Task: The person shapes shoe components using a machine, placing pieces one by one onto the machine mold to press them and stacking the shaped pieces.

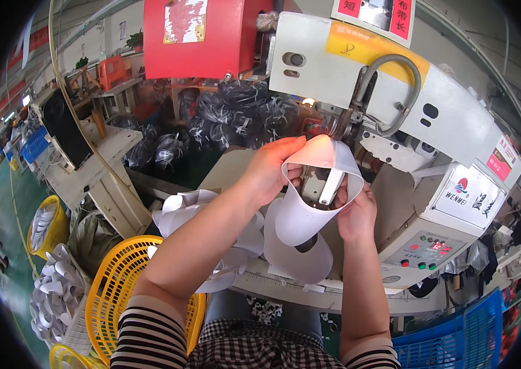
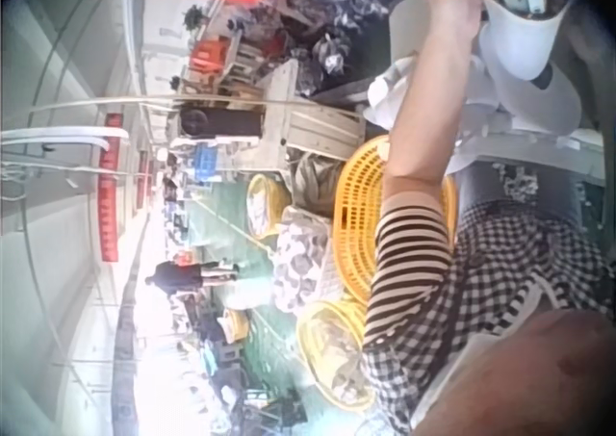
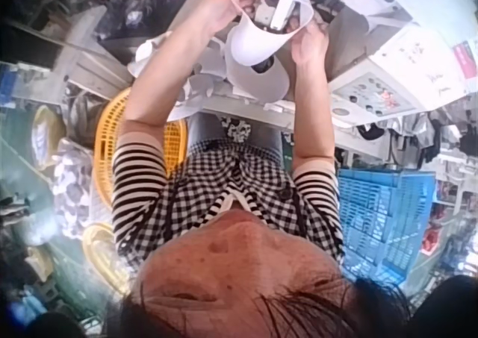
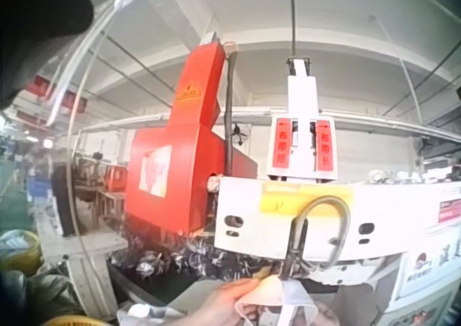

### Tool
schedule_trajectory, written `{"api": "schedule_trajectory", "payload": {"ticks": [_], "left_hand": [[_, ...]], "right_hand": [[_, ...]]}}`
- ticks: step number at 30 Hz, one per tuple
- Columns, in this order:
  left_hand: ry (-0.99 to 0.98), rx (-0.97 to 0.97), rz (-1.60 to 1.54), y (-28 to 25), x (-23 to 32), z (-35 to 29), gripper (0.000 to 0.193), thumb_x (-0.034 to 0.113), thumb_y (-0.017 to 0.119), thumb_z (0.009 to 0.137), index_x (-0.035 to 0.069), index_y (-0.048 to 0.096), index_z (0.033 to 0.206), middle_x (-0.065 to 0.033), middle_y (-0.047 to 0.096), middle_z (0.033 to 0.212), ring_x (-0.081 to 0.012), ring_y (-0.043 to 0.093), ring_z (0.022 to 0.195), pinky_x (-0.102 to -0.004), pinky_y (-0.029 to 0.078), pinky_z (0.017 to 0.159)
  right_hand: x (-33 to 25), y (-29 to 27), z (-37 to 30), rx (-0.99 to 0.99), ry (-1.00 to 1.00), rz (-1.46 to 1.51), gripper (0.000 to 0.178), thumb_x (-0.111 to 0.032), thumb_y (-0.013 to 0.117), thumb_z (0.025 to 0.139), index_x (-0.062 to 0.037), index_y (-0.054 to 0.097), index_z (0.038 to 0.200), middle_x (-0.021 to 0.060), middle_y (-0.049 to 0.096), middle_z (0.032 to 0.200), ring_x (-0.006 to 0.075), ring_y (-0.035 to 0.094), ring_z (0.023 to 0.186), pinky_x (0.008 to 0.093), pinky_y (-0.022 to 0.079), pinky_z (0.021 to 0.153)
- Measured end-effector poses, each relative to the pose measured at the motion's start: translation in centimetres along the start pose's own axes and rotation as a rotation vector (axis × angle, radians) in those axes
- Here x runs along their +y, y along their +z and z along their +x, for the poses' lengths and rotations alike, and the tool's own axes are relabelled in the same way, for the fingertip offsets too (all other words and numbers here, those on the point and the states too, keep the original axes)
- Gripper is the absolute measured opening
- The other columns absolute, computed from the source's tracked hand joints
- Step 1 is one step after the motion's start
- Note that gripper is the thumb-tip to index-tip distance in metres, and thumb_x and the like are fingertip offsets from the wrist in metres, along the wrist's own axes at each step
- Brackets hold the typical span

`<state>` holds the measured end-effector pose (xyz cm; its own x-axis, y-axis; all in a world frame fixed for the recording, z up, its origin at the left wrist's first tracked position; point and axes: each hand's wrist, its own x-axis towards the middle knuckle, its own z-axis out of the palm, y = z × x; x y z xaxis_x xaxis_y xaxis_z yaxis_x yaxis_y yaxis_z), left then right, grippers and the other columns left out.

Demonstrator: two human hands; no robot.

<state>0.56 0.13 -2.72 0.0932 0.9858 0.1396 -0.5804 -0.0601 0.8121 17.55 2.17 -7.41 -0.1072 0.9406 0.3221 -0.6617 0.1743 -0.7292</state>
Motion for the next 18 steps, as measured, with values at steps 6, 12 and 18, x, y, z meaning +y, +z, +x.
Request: {"api": "schedule_trajectory", "payload": {"ticks": [6, 12, 18], "left_hand": [[-0.042, -0.021, -0.028, -0.4, -0.5, 0.3, 0.016, 0.028, 0.049, 0.088, 0.014, 0.055, 0.082, 0.0088, 0.039, 0.055, -0.0050, 0.035, 0.047, -0.0227, 0.028, 0.045], [-0.078, -0.098, 0.007, -0.8, -0.9, 0.2, 0.026, 0.030, 0.047, 0.089, 0.016, 0.045, 0.067, 0.0079, 0.037, 0.055, -0.0059, 0.035, 0.046, -0.0228, 0.026, 0.043], [-0.151, 0.027, -0.023, -0.7, -1.7, -0.3, 0.028, 0.030, 0.046, 0.089, 0.014, 0.046, 0.067, 0.0044, 0.037, 0.056, -0.0098, 0.036, 0.045, -0.0260, 0.030, 0.043]], "right_hand": [[0.4, -0.9, 0.4, -0.101, -0.015, -0.017, 0.019, -0.017, 0.051, 0.088, -0.0051, 0.058, 0.076, -0.0031, 0.051, 0.061, 0.0047, 0.037, 0.048, 0.0196, 0.029, 0.045], [0.4, -0.2, -0.1, -0.007, -0.011, -0.024, 0.022, -0.023, 0.052, 0.089, -0.0057, 0.057, 0.076, -0.0023, 0.050, 0.061, 0.0053, 0.038, 0.050, 0.0199, 0.030, 0.046], [0.5, 0.6, -1.4, 0.153, -0.060, -0.239, 0.026, -0.028, 0.049, 0.091, -0.0054, 0.054, 0.080, -0.0015, 0.051, 0.067, 0.0051, 0.045, 0.060, 0.0208, 0.036, 0.053]]}}
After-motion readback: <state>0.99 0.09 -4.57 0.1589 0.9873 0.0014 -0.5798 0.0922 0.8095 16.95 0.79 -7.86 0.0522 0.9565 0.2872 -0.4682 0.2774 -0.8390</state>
